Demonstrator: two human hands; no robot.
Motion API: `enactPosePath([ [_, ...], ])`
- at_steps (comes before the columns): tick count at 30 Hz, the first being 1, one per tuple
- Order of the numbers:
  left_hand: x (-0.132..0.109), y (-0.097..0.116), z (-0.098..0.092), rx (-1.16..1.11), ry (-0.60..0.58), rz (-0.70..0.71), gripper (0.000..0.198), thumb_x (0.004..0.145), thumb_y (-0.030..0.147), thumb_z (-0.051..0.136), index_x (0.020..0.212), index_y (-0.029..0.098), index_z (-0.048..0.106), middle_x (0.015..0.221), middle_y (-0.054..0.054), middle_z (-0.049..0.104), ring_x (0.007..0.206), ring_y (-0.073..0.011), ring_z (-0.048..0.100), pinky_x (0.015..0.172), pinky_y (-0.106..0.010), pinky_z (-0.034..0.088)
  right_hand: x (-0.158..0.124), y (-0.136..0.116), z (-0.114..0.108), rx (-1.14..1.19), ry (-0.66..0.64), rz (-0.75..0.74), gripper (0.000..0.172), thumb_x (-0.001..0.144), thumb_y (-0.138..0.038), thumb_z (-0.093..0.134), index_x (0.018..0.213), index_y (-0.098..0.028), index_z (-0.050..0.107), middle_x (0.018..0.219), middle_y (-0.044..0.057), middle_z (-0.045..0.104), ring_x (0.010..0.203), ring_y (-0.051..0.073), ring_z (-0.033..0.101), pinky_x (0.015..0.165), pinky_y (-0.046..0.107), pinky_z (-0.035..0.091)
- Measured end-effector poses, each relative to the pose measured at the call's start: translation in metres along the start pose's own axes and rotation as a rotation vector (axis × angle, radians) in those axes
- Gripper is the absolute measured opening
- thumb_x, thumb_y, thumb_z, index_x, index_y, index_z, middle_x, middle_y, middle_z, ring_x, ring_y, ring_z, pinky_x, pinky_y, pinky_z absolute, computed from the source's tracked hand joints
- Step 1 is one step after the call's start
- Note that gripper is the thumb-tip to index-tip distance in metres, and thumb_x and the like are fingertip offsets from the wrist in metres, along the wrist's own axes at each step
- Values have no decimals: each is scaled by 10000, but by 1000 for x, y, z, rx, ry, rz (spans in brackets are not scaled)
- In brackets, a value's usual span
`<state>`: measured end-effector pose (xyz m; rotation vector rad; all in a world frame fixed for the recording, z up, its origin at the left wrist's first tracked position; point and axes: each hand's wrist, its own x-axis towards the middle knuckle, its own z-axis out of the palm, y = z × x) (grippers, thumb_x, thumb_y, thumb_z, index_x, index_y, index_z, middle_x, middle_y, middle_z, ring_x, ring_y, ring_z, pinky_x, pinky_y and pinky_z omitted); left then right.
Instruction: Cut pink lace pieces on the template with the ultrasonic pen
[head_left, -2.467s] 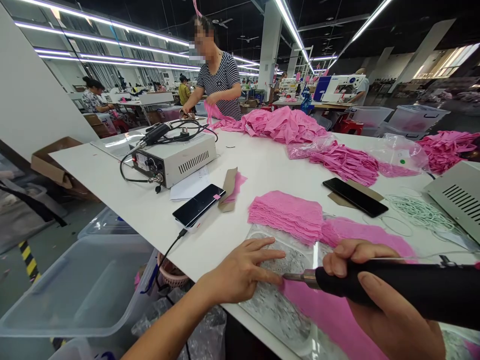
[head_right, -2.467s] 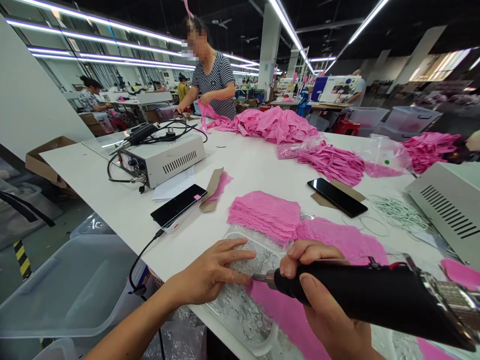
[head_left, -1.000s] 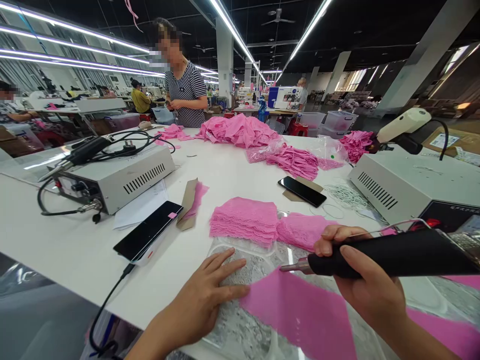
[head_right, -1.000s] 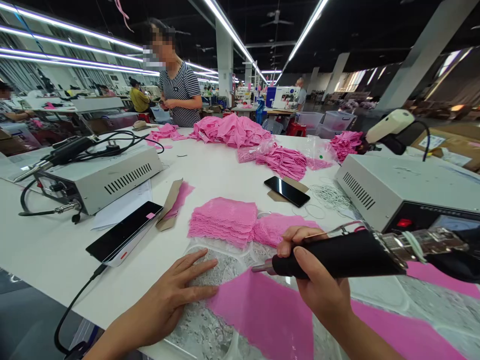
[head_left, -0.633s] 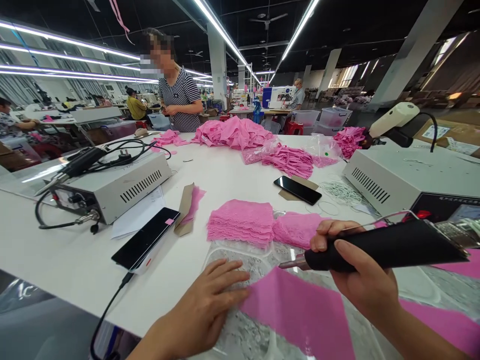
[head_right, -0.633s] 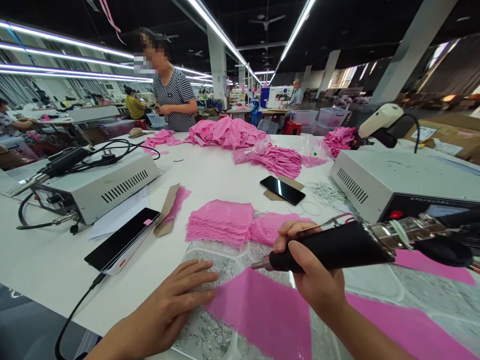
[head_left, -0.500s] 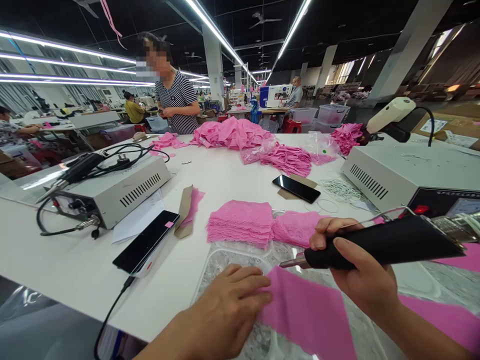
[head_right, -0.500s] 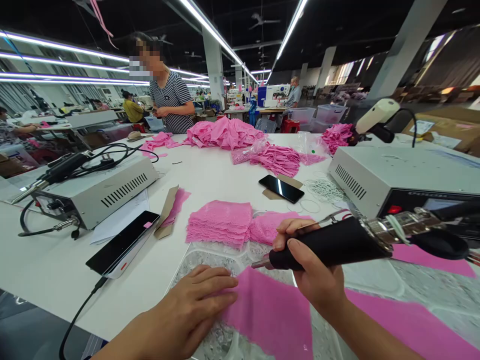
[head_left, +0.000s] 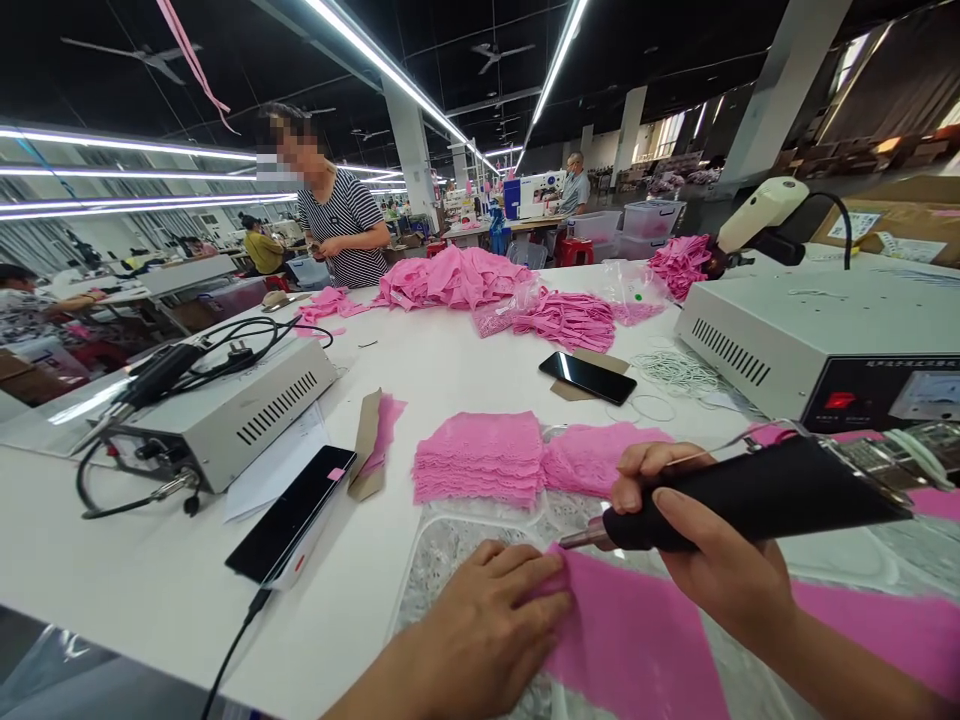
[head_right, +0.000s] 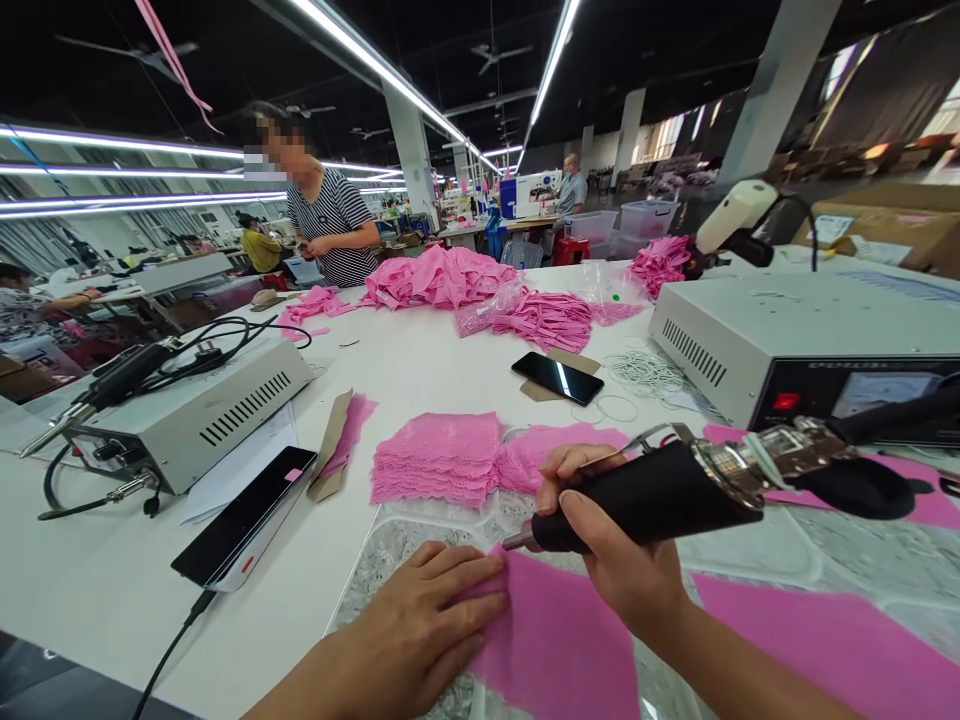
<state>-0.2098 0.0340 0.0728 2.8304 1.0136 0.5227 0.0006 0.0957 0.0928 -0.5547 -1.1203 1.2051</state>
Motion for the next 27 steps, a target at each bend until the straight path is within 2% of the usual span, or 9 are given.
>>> enactPosePath([
  [14,-2,-3,3,-39,-2,-4,256,978,231,443,1201,191,563,1343,-49,578,1133,-200,551,906,-348,416,1,2,3,-65,-65,-61,104,822,-298,718,804,-230,641,813,16,584,627,142,619,598,278,569],
  [20,-3,-3,-2,-15,-74,-23,278,993,291,450,1229,204,568,1402,-47,538,1208,-230,539,944,-379,452,0,0,1,-106,-87,-77,102,840,-292,699,786,-237,634,817,12,583,629,129,612,595,260,575],
  [23,-10,-1,-9,7,-111,-49,330,1004,331,445,1289,202,550,1433,-55,515,1282,-258,506,991,-415,465,1,0,0,-72,-59,-35,94,808,-292,727,792,-242,649,814,9,581,623,132,611,597,271,582],
  [27,-34,5,-15,42,-76,-125,344,1005,297,449,1317,188,545,1398,-71,552,1307,-255,499,1027,-434,473,0,-2,0,-19,-41,19,109,753,-275,767,771,-239,666,806,9,570,616,135,607,591,277,581],
])
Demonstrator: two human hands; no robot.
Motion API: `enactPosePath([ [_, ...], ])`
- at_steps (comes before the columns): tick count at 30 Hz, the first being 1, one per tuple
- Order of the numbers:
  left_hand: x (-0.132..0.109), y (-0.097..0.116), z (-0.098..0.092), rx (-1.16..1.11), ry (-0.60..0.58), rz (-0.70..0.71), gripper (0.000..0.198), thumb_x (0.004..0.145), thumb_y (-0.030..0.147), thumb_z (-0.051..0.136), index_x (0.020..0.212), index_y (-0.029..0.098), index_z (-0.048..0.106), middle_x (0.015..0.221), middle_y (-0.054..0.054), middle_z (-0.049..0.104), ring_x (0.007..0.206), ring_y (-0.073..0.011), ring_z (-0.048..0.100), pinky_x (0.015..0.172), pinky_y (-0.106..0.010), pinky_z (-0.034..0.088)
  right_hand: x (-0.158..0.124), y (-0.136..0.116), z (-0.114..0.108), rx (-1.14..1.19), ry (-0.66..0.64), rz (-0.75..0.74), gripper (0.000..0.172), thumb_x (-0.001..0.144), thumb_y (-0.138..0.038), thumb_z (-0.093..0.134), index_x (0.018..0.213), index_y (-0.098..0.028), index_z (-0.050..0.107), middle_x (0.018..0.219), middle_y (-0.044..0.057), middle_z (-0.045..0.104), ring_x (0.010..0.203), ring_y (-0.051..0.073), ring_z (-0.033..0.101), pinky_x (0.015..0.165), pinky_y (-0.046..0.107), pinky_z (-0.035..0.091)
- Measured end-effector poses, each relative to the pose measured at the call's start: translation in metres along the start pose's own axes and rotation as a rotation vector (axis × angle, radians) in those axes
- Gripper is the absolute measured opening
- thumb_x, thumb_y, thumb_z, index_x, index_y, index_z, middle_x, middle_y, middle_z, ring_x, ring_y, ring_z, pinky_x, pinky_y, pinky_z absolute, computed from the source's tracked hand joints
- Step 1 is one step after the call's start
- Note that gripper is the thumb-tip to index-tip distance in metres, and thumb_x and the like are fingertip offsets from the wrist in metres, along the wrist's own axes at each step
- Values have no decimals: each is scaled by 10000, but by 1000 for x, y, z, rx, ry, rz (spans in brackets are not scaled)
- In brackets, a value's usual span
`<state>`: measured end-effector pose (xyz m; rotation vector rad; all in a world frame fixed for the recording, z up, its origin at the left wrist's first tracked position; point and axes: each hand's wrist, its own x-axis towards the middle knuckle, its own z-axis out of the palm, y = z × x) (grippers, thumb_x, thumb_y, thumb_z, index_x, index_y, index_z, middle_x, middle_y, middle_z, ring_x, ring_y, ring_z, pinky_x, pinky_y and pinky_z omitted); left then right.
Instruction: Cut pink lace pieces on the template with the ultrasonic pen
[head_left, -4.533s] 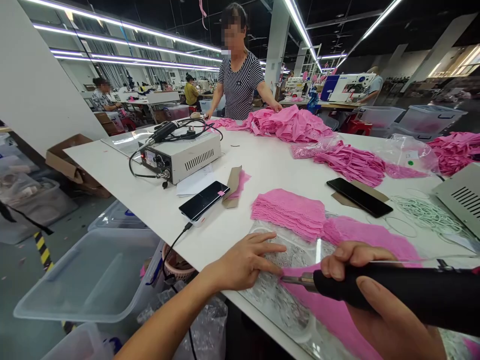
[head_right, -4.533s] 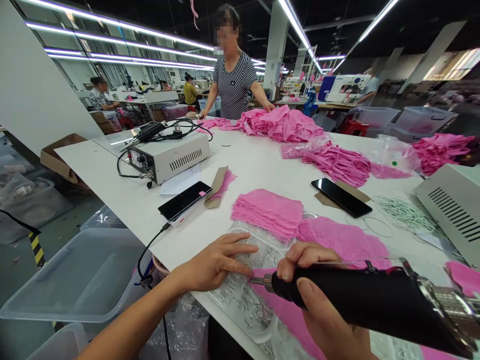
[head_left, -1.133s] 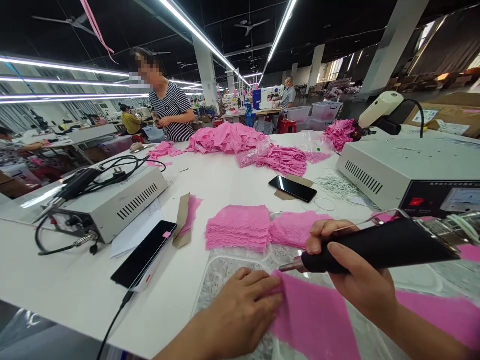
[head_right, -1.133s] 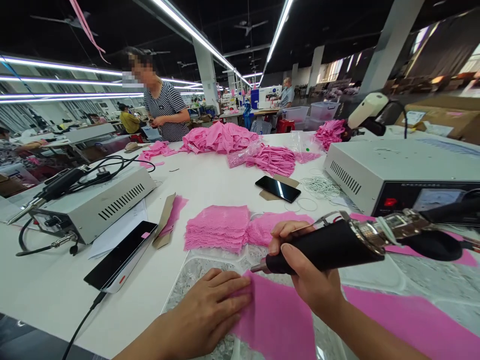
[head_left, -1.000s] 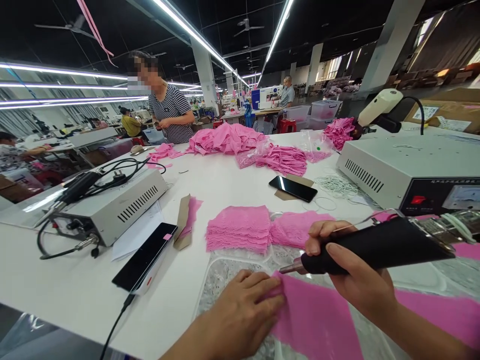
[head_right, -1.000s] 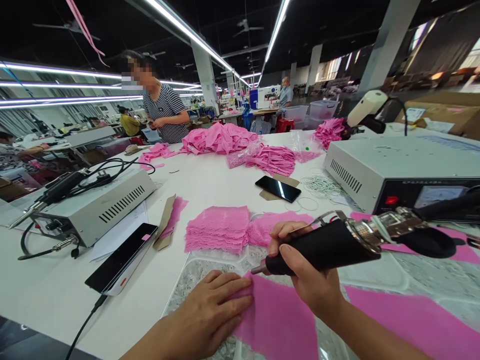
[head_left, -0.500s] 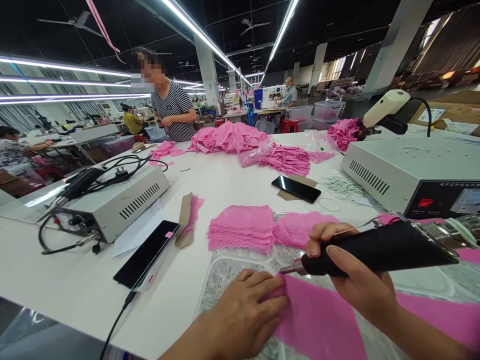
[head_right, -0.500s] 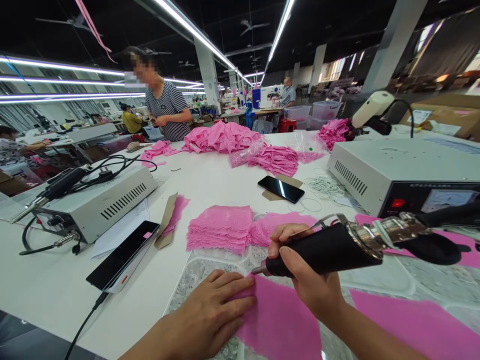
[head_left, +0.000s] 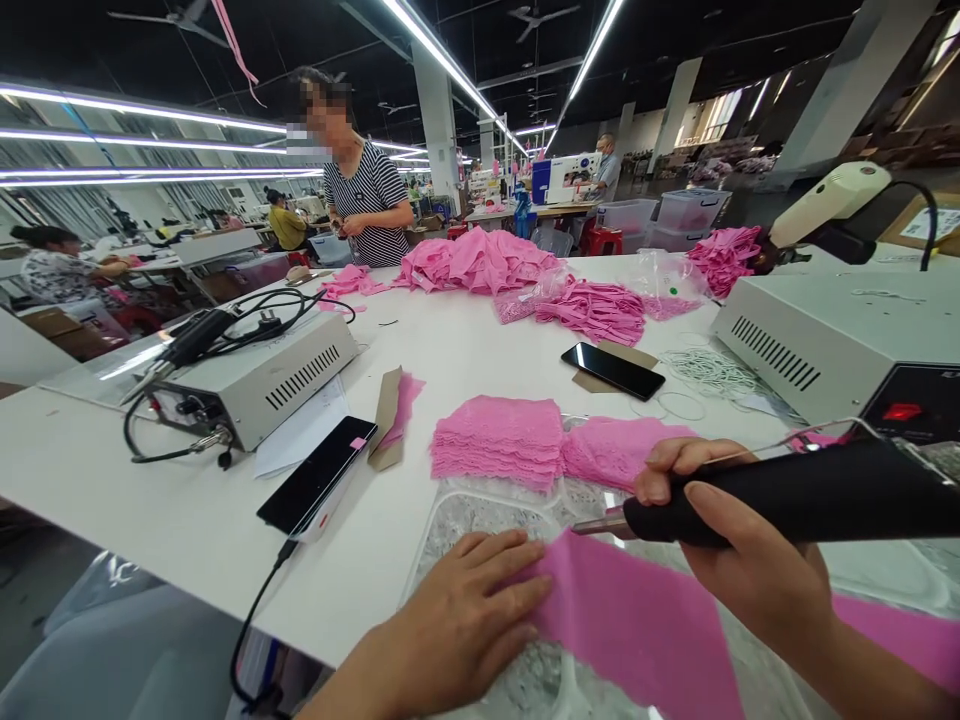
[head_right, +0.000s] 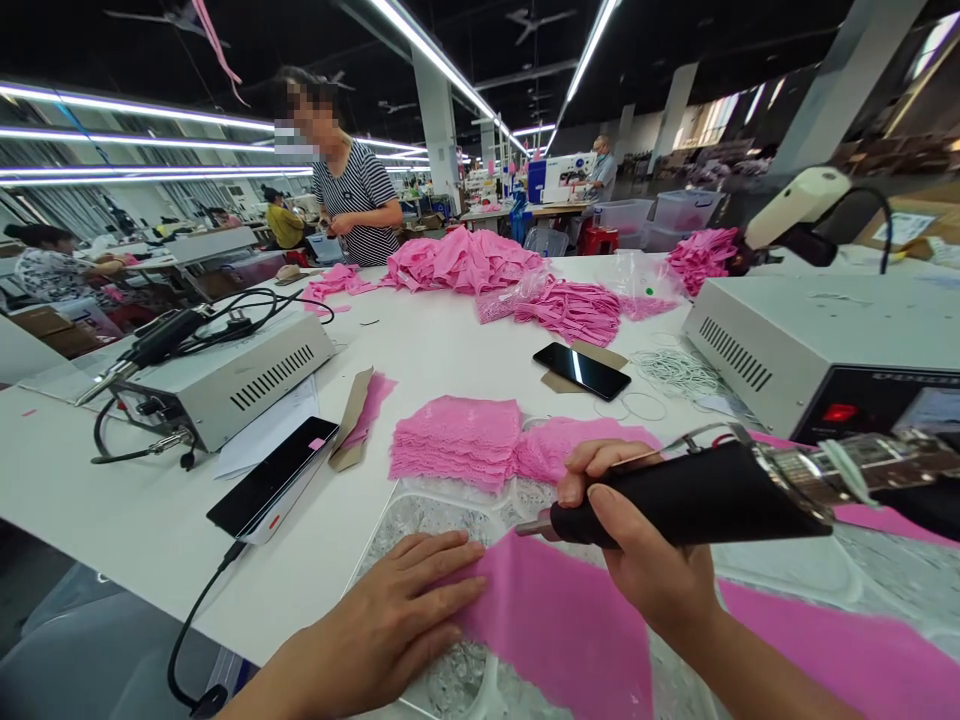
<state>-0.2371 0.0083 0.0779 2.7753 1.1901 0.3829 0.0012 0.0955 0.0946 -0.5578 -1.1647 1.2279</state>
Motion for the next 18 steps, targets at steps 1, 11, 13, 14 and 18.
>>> enactPosePath([
  [1,-7,1,0,13,18,-17,345,1002,282,456,1321,183,543,1388,-76,561,1308,-250,501,1032,-433,475,0,-1,1,13,4,8,111,746,-276,772,771,-239,670,806,10,569,613,135,605,591,279,580],
  [11,-37,6,6,105,114,-33,335,1005,226,428,1306,161,561,1358,-90,586,1338,-234,471,1051,-408,476,-6,1,9,39,5,74,133,734,-304,779,768,-243,666,793,10,554,610,144,597,591,300,577],
  [13,-38,5,6,101,117,-38,333,1000,222,437,1302,163,565,1348,-98,593,1335,-238,476,1050,-409,476,-6,2,9,33,-3,71,121,742,-303,770,772,-248,667,799,12,549,616,146,595,597,308,578],
  [14,-38,5,6,96,118,-38,331,997,218,441,1297,162,569,1342,-102,598,1334,-239,477,1049,-409,477,-6,2,9,28,-9,70,112,748,-300,764,771,-250,666,802,12,547,619,146,593,597,309,577],
  [18,-38,5,7,88,101,-30,321,986,212,452,1275,149,577,1339,-101,600,1335,-253,475,1043,-422,481,-6,3,8,-15,-34,61,97,770,-299,747,756,-254,662,799,17,559,621,149,592,590,309,573],
])
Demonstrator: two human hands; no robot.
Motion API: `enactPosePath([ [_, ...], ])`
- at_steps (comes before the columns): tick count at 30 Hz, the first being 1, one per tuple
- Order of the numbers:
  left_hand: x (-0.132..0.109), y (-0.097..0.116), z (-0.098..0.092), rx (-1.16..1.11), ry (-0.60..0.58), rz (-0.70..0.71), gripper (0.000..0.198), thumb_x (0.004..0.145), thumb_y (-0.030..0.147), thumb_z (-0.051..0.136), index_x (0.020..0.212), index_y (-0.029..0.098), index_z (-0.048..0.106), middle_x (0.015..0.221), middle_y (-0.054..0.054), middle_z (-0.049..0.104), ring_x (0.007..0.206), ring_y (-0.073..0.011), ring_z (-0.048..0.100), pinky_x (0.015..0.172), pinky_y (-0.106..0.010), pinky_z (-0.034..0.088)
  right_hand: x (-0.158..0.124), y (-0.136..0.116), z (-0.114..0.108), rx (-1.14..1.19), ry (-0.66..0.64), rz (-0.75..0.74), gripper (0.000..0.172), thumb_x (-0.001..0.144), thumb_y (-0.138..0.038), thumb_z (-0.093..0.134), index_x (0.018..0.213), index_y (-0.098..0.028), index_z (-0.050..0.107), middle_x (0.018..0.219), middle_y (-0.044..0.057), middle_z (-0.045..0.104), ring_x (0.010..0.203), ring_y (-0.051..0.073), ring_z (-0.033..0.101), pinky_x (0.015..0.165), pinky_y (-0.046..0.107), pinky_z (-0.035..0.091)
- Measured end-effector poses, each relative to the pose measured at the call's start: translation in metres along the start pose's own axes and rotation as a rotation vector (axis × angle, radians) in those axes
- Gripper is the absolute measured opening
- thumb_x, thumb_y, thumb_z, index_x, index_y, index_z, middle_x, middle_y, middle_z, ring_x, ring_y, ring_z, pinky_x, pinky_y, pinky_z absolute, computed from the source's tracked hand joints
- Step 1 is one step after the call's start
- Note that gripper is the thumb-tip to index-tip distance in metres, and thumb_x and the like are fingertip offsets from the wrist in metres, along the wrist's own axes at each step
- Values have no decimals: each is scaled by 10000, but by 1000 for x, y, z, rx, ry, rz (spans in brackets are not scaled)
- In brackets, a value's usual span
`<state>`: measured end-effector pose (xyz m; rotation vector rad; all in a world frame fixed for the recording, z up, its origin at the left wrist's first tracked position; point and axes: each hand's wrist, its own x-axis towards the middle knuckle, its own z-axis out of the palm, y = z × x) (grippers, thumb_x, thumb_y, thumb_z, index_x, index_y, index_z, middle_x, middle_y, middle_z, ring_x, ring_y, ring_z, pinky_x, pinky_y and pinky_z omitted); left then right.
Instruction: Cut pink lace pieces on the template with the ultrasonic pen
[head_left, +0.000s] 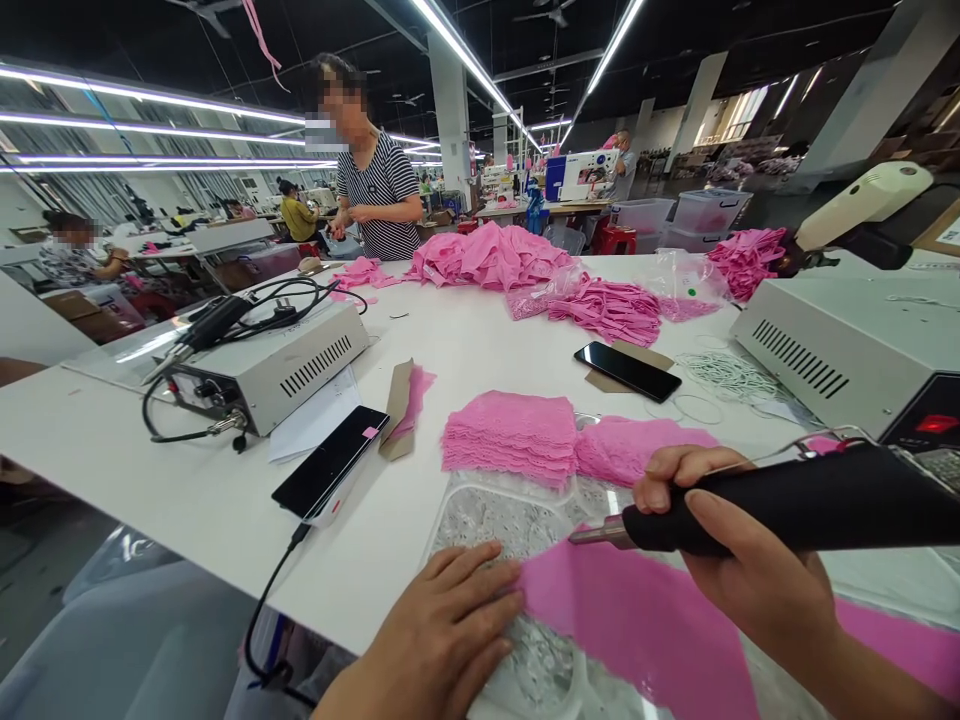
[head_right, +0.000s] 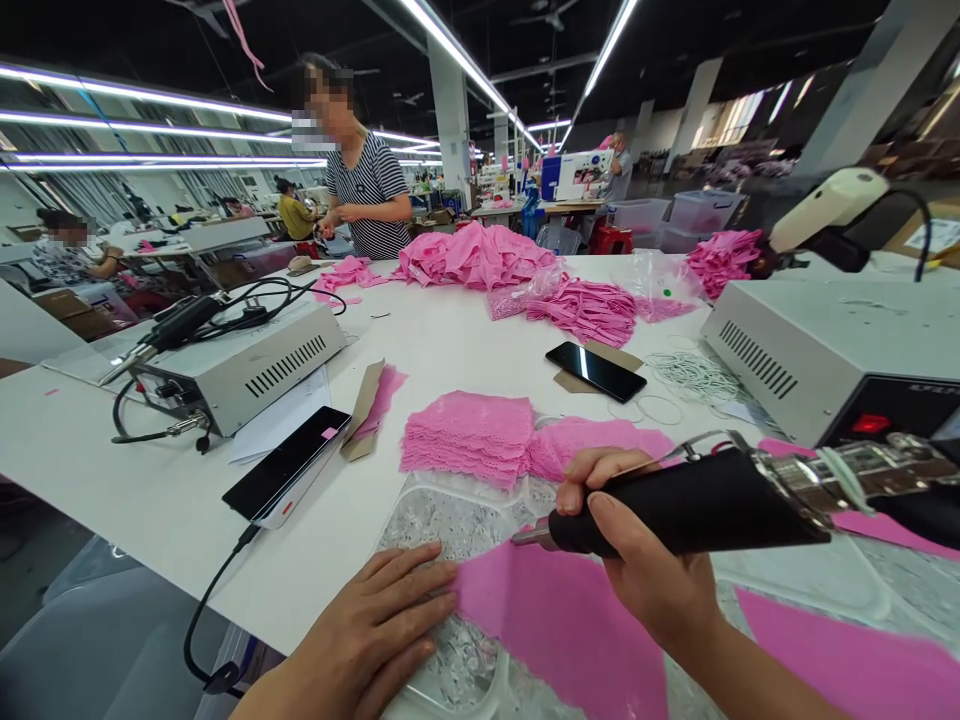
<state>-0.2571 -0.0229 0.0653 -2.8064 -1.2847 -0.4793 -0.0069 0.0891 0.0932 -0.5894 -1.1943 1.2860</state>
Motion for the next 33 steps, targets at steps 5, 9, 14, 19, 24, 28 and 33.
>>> enactPosePath([
  [5,0,1,1,-5,-27,-16,317,978,207,473,1278,157,563,1349,-77,595,1323,-265,488,1027,-449,490,1,-1,1,-62,10,-37,120,756,-302,761,738,-253,653,741,19,562,612,163,585,584,307,570],
  [9,-2,2,3,-12,-15,-23,326,977,206,473,1289,166,556,1370,-69,578,1345,-263,461,1040,-444,474,-2,-2,6,21,12,9,96,759,-276,754,761,-256,659,754,16,553,606,153,587,573,291,568],
  [14,-3,1,3,-3,-1,-7,332,973,207,483,1294,173,557,1386,-57,564,1369,-263,429,1043,-442,468,-6,-1,15,48,-19,31,89,767,-288,747,770,-262,662,760,18,533,603,158,589,580,322,571],
  [19,-2,0,3,-15,22,5,342,962,199,492,1296,165,556,1367,-61,582,1374,-254,423,1043,-435,469,-7,1,16,36,-23,24,91,771,-301,746,779,-263,664,770,24,541,604,164,589,582,337,580],
  [24,0,0,4,14,34,8,334,963,181,477,1285,167,566,1360,-53,588,1368,-247,431,1039,-424,476,-8,4,19,24,-48,-4,91,794,-291,731,764,-251,655,765,17,566,611,153,596,589,317,580],
  [28,0,-6,6,4,99,55,329,959,158,447,1253,165,593,1288,-65,640,1318,-217,495,1033,-360,482,-2,-3,21,97,24,-22,104,767,-291,741,779,-238,651,783,6,587,591,149,605,548,311,564],
  [33,9,-12,2,43,154,97,320,968,177,462,1262,160,588,1212,-71,684,1247,-202,563,1021,-309,488,9,-36,0,62,98,-86,83,717,-240,745,754,-227,672,789,10,604,585,138,603,561,290,558],
])
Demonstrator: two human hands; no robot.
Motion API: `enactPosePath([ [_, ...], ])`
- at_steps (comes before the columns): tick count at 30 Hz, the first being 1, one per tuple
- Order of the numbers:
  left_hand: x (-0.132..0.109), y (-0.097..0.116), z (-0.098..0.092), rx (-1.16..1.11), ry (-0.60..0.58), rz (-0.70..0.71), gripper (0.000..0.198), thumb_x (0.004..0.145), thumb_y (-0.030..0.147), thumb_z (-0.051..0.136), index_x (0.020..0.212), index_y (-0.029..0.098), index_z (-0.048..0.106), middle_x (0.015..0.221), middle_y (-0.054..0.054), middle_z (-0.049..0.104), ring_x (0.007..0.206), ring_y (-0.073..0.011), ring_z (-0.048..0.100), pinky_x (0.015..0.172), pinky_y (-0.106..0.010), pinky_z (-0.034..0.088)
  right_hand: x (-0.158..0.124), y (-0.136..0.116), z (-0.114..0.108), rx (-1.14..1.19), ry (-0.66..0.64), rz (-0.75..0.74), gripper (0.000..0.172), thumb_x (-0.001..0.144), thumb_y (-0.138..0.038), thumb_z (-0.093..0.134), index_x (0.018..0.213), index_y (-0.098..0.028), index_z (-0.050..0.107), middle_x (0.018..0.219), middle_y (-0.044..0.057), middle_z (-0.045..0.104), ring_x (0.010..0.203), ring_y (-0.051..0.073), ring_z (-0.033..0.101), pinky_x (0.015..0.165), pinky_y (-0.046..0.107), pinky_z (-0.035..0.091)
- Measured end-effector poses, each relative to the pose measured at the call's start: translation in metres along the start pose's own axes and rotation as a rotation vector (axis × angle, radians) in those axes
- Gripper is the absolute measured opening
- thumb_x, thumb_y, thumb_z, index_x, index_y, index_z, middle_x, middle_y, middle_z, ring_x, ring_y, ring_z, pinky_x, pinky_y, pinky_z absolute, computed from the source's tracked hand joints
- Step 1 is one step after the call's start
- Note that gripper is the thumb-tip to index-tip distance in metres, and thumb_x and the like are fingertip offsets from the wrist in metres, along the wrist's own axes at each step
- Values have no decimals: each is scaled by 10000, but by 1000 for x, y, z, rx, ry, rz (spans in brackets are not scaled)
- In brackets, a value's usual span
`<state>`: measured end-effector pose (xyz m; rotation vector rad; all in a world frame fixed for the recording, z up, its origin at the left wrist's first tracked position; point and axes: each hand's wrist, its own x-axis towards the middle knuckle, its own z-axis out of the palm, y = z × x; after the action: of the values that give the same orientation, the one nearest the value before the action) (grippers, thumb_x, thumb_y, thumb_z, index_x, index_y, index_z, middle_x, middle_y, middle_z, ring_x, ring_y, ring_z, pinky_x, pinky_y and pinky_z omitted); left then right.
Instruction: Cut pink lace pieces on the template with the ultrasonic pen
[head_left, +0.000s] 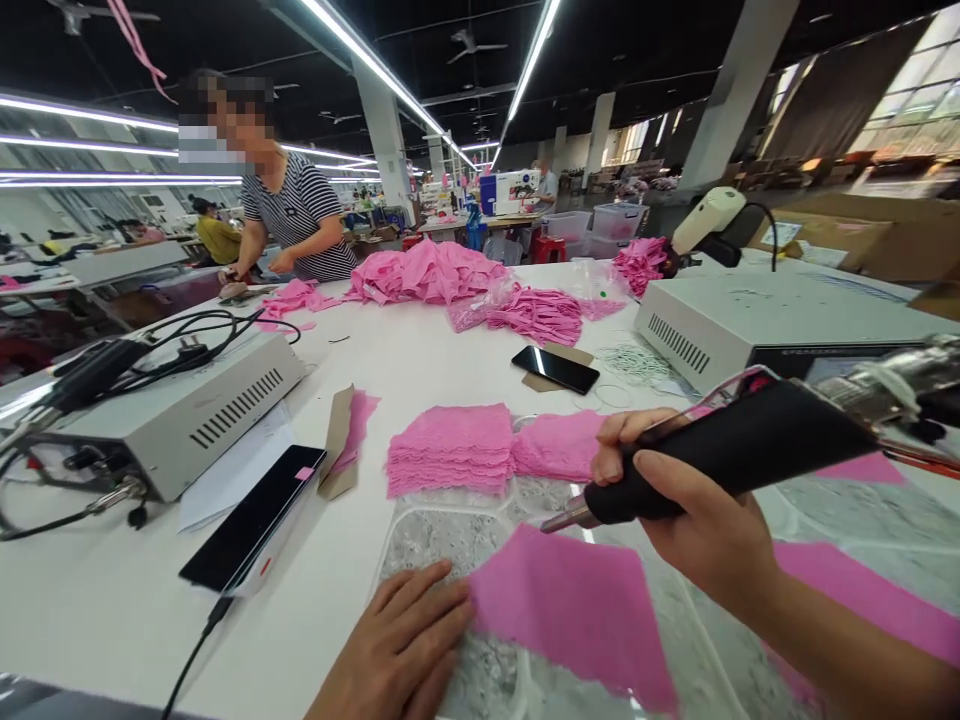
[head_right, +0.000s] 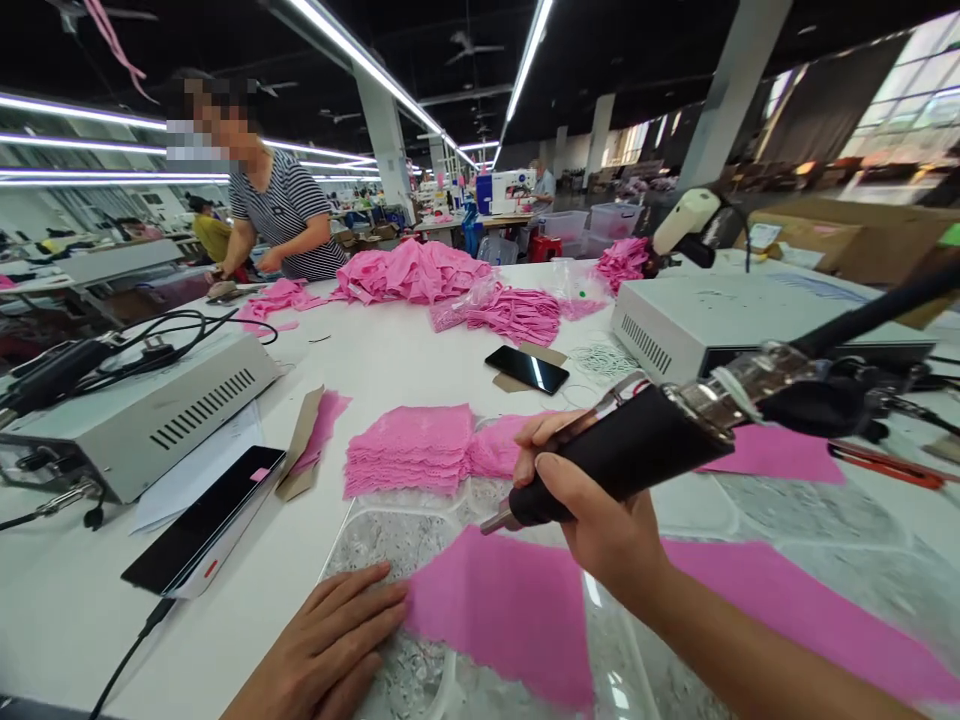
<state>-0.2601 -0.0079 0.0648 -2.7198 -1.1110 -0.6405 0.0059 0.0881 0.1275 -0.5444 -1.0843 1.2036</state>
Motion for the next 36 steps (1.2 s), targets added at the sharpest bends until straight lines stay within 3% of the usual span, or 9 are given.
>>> enactPosePath([
  [4,32,10,1,-49,22,79,283,973,137,439,1206,148,600,1201,-86,687,1179,-200,610,968,-324,522,-4,-20,-28,-83,72,-13,88,698,-242,765,740,-228,690,776,12,609,584,141,602,566,291,560],
  [8,70,21,13,-153,-27,71,287,964,106,417,1166,142,618,1158,-106,696,1104,-203,643,929,-356,544,-16,-21,-55,-62,151,53,135,678,-285,800,738,-236,690,781,8,590,592,144,600,570,311,584],
  [11,84,23,24,-172,-39,70,273,976,129,413,1139,138,631,1118,-105,702,1057,-205,657,930,-374,541,-21,-20,-71,-28,176,70,144,665,-272,804,747,-252,687,777,5,581,587,145,595,565,309,593],
  [18,89,25,28,-94,-83,86,249,983,190,460,1172,173,621,1152,-103,687,1088,-223,647,954,-414,516,-22,-23,-90,-8,149,42,134,704,-296,794,773,-257,686,775,6,575,589,135,588,577,288,588],
  [27,104,45,45,-146,-122,179,306,1001,314,453,1219,154,597,1237,-124,653,1145,-252,620,949,-421,518,-21,-23,-87,-4,110,0,124,730,-307,785,772,-239,690,768,16,576,565,144,590,545,306,560],
  [36,103,43,50,-61,-191,235,364,993,357,466,1268,139,565,1338,-142,589,1238,-295,560,968,-462,501,-25,-22,-89,34,42,23,84,780,-280,749,828,-248,689,818,15,574,592,148,600,526,308,546],
])
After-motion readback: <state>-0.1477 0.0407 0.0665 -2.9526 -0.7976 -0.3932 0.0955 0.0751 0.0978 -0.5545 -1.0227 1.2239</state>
